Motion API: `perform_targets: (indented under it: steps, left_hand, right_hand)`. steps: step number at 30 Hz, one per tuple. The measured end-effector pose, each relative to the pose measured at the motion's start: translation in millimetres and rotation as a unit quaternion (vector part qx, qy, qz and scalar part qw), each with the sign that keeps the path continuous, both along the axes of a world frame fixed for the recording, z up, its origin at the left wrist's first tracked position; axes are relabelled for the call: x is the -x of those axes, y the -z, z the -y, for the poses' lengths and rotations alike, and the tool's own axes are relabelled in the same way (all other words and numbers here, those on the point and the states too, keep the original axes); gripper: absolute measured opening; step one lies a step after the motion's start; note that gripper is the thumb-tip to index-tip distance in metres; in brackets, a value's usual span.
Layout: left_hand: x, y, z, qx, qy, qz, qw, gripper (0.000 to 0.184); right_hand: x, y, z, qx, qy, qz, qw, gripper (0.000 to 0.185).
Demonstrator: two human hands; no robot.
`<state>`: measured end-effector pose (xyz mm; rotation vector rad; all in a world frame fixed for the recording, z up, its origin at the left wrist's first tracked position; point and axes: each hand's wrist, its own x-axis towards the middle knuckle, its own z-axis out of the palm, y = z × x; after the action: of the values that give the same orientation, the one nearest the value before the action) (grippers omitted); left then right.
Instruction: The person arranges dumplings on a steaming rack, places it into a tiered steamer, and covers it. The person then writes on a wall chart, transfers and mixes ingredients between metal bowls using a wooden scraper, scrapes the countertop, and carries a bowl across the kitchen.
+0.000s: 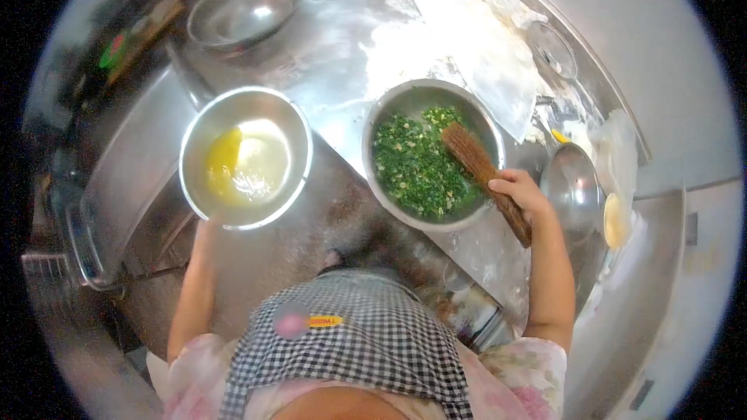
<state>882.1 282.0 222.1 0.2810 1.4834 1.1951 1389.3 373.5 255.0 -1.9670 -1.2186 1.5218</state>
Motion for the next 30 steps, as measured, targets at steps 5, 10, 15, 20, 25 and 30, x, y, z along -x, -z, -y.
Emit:
perform_targets:
  steps: [5, 10, 15, 20, 25, 30]
  left_hand:
    - [-12, 53, 7, -0.031, 0.022, 0.042, 0.998, 0.038]
    - [-45, 59, -15, -0.039, 0.056, 0.065, 0.996, 0.036]
    - [-77, 63, -34, -0.017, 0.069, 0.120, 0.990, 0.035]
    - [-104, 72, -47, -0.019, 0.149, 0.116, 0.982, 0.033]
    - [-138, 68, -60, 0.005, 0.218, 0.113, 0.969, 0.038]
    - [-181, 86, -70, -0.002, 0.274, 0.164, 0.947, 0.040]
  right_hand:
    - [-1, 2, -13, 0.026, -0.031, 0.037, 0.999, 0.026]
    - [-6, 2, -14, -0.010, -0.074, 0.066, 0.995, 0.026]
    - [-32, -7, 4, -0.041, -0.078, 0.131, 0.987, 0.024]
    - [-92, -10, 54, -0.010, -0.009, 0.168, 0.986, 0.024]
    - [-148, 3, 121, -0.024, 0.079, 0.121, 0.989, 0.023]
    - [-175, 6, 181, -0.026, 0.140, 0.112, 0.983, 0.020]
